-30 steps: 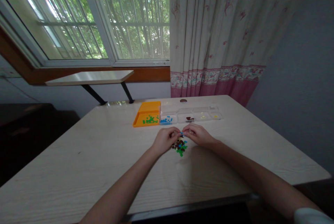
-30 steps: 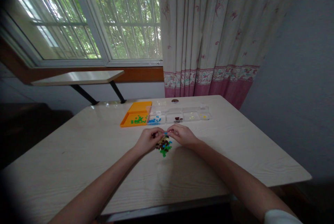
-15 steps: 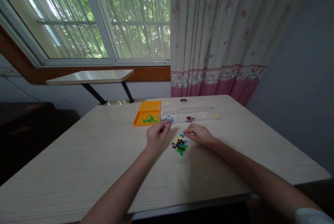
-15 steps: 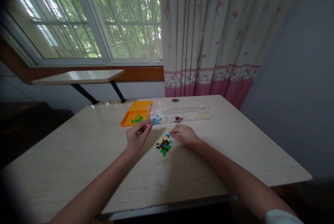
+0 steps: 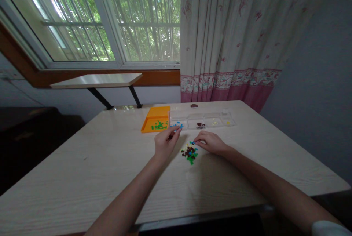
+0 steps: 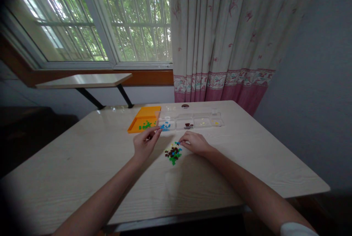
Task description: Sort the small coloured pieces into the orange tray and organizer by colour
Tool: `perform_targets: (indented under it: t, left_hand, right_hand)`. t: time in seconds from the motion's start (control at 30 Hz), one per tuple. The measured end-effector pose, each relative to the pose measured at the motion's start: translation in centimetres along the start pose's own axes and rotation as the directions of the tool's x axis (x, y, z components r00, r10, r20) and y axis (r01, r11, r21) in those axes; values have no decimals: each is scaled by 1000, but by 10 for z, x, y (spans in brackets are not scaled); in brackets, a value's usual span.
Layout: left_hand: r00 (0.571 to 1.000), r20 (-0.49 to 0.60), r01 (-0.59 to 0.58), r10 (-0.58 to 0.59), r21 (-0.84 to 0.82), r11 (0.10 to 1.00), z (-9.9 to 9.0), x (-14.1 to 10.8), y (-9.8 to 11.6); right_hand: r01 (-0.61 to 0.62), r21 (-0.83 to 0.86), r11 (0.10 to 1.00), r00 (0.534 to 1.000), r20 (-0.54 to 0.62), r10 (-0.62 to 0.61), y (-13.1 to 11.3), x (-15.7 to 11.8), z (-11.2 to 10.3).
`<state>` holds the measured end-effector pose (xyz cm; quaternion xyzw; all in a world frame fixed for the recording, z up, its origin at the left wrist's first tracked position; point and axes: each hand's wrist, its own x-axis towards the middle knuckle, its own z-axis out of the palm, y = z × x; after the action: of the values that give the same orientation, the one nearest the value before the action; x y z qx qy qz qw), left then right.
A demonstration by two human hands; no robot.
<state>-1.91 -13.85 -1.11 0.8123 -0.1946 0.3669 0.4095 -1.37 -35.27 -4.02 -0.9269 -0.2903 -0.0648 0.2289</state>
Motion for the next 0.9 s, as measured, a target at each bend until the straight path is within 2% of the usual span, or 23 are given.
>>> perform_targets:
  t: [0.1, 0.23, 0.43, 0.7, 0.9]
  left_hand:
    - [998, -6, 60, -60, -16, 998, 1, 3, -8]
    - [979, 44, 200, -198, -31, 979, 8, 7, -33]
    - [931, 127, 331, -343, 109, 937, 18, 11, -63]
    - [920, 159, 319, -358, 226, 920, 21, 12, -68]
    - [911, 183, 319, -369, 254, 913, 20, 12, -69]
  right_hand:
    - [0, 7, 1000, 1000, 1, 0, 0, 0, 0]
    - [5, 1, 1000, 1000, 0, -5, 0, 0, 1]
    - [-16, -22, 1000, 999, -31, 15, -3, 0, 2]
    - [-39, -24, 999, 999, -28, 38, -6, 0, 0]
    - [-40, -23, 999, 999, -27, 39, -6, 0, -1]
